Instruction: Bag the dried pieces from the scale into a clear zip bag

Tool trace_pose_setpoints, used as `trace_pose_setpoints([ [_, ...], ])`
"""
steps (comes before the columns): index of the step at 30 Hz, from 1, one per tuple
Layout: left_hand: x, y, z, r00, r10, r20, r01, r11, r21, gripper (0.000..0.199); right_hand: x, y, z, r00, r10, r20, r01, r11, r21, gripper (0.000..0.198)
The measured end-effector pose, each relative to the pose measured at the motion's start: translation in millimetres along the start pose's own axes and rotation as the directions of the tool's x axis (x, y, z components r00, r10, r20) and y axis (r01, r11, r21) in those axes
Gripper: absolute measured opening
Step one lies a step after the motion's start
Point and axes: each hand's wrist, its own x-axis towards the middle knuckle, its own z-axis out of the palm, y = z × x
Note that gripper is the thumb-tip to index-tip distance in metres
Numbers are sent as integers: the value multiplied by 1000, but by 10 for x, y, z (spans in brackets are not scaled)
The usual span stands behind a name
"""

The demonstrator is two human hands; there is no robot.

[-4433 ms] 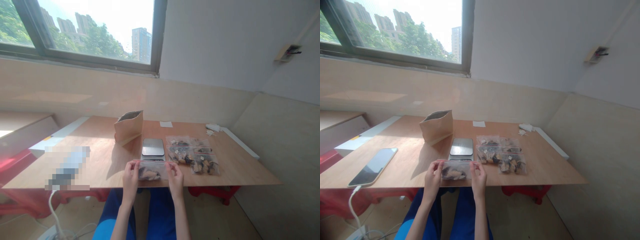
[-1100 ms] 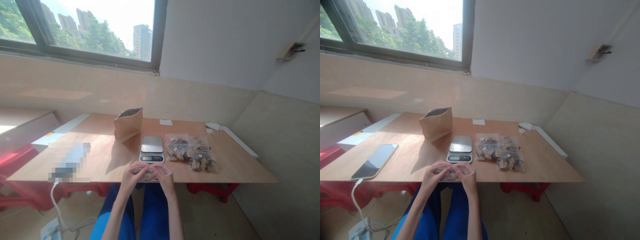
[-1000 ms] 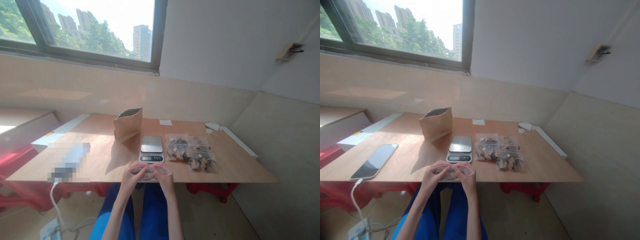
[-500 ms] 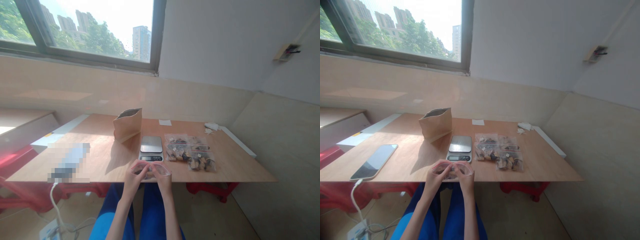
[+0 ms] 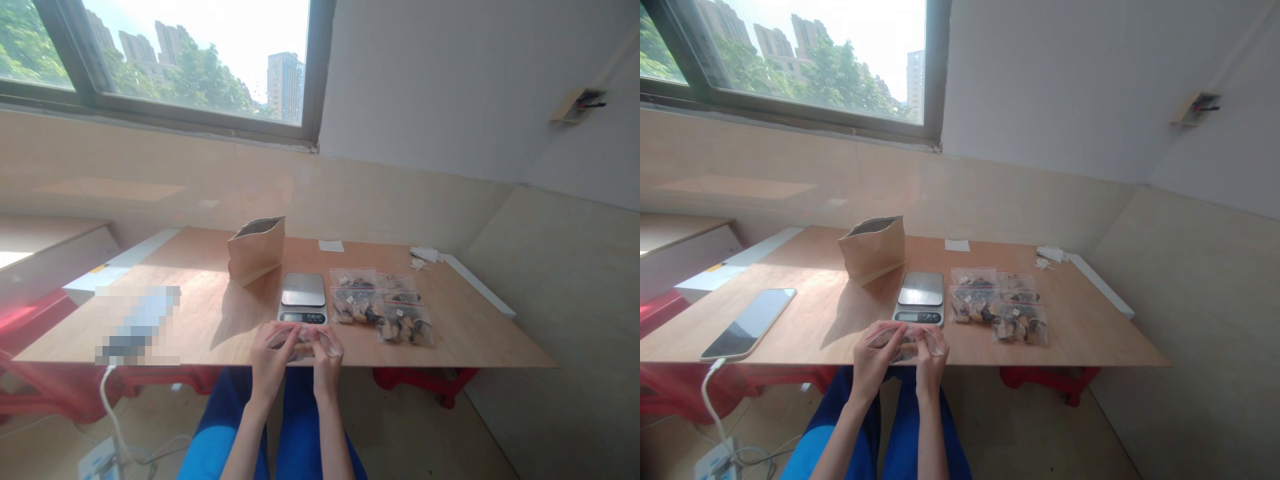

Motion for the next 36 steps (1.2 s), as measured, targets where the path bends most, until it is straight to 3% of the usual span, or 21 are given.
trace_pose_setpoints([
  [6, 43, -37, 6, 990, -137, 15, 138, 985, -106, 29, 25, 19, -1, 994, 105, 15, -106, 990, 91, 40],
  [11, 57, -27, 2, 981, -179, 79, 189, 973, -133, 33, 82, 89, -112, 971, 168, -169, -152, 983, 104, 59],
  [18, 41, 65, 91, 905, -266, 331, 361, 893, -270, 63, 224, -1, -344, 943, 135, -304, -151, 988, -29, 58],
  [20, 63, 55, 80, 916, -252, 313, 333, 912, -238, 68, 356, -17, -477, 915, 166, -368, -187, 982, -24, 58],
  [23, 149, -82, -25, 962, -230, 149, 248, 961, -122, 60, 647, -14, -773, 831, 203, -517, -250, 968, -22, 56],
  [25, 239, -238, -140, 970, -240, 49, 241, 971, -14, 48, 862, 0, -991, 834, 147, -532, -270, 949, -162, 54],
  [28, 411, -468, -313, 943, -324, -77, 331, 938, 104, 39, 1098, 14, -1218, 866, -40, -499, -242, 839, -488, 49],
  [32, 692, -618, -456, 911, -345, -224, 396, 884, 248, 40, 1079, 23, -1194, 786, -341, -516, -182, 670, -720, 45],
  [34, 852, -645, -490, 903, -317, -289, 407, 848, 341, 48, 965, 61, -1083, 778, -491, -391, -106, 511, -853, 48],
  [36, 1019, -675, -512, 901, -287, -325, 403, 831, 384, 61, 856, 143, -967, 826, -523, -210, 6, 381, -925, 48],
])
